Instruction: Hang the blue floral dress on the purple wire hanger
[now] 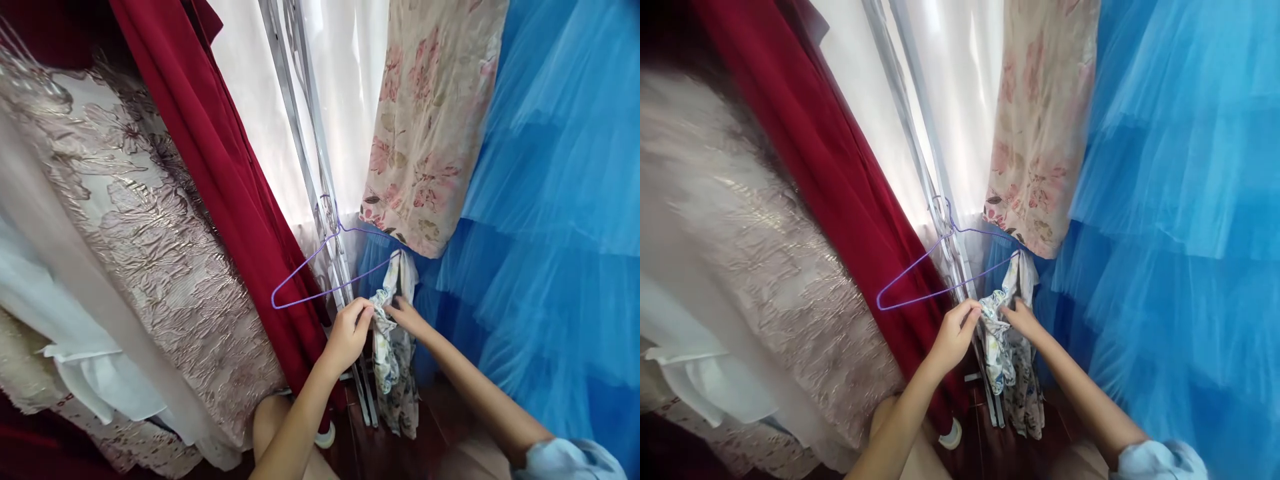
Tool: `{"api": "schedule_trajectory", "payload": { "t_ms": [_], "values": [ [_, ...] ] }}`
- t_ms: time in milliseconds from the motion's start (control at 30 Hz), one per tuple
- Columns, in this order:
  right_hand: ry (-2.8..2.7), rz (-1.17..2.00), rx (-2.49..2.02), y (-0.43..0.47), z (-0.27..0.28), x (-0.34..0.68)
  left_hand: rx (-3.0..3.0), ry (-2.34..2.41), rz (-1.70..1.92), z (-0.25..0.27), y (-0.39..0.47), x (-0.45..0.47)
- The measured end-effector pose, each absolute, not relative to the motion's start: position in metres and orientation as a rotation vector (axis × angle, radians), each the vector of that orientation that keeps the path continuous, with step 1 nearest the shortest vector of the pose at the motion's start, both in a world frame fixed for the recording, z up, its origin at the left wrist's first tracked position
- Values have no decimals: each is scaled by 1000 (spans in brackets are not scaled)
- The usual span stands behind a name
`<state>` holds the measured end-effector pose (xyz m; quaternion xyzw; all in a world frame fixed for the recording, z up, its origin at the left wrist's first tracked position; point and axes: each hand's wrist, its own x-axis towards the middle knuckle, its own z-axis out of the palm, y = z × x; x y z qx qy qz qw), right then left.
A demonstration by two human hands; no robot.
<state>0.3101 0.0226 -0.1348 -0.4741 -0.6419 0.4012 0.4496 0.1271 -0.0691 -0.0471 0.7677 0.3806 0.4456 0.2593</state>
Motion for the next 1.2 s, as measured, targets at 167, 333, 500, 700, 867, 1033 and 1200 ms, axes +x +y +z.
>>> {"api": "schedule_trajectory", "payload": {
  "t_ms": [167,333,500,700,867,1033,1200],
  "values": [
    [-1417,1654,-1058,-20,-106,294,2009,1115,1232,-56,-63,125],
    [-1334,2054,-675,-42,-67,287,1733,1062,1174,-71,-51,120],
    [-1282,1926,-540,-37,-51,303,1380,785,683,-106,-64,92],
    [-1244,1289,-813,8,-45,328,1630,1063,608,-93,-91,33],
    [-1414,787,-941,61,-50,313,2143,1607,695,-42,-93,-13],
    [-1617,753,-873,89,-55,292,2479,1982,835,-1,-66,-63],
    [-1769,775,-846,77,-61,292,2351,1912,1004,20,-35,-70]
  ]
}}
